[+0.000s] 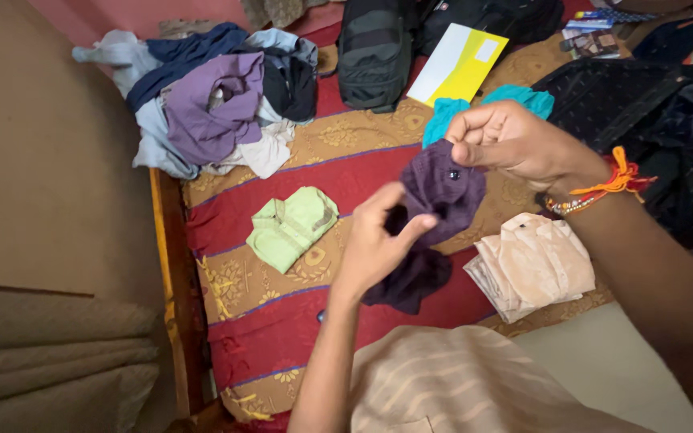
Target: The person folds a purple long-sleeved shirt on a bed. They first turn the shirt inside out, then lay it flat, fold the sleeves inward, and fold the body into a compact rectangle.
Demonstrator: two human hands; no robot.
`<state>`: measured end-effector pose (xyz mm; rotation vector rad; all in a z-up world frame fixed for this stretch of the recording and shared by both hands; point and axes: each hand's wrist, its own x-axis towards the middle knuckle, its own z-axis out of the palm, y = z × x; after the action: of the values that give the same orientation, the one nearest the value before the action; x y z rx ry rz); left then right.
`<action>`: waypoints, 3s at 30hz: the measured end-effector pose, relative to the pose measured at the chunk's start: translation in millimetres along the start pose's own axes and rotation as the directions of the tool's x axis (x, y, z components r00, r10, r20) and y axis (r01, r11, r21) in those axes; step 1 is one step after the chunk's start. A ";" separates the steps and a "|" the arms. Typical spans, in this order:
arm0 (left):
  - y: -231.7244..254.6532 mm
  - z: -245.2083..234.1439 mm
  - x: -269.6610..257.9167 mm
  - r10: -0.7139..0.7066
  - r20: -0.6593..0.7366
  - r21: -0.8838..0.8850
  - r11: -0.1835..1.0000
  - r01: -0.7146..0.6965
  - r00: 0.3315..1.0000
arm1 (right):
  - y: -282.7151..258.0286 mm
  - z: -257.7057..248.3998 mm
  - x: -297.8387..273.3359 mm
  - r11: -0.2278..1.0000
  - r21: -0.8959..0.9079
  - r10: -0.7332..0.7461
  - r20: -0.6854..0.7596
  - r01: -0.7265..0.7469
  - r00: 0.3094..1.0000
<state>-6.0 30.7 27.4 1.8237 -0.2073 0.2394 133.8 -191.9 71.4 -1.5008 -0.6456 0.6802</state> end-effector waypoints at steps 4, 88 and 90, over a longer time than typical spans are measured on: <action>-40.8 23.3 6.7 0.075 0.050 -0.493 0.869 -0.041 0.996 | 23.8 6.2 1.4 0.914 0.401 -0.058 -0.011 0.058 0.998; -67.0 23.9 16.8 0.200 0.119 -0.252 0.954 -0.166 0.973 | 16.8 29.7 -30.4 1.000 0.004 0.010 -0.137 -0.010 0.990; -67.8 20.7 17.2 0.224 0.086 -0.247 0.949 -0.197 0.971 | 17.9 30.8 -30.3 0.994 -0.062 -0.091 0.020 0.092 0.996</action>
<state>29.7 28.1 -36.2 1.5780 -0.4921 0.2495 90.5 -194.8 53.8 -1.5145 -0.7507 0.6082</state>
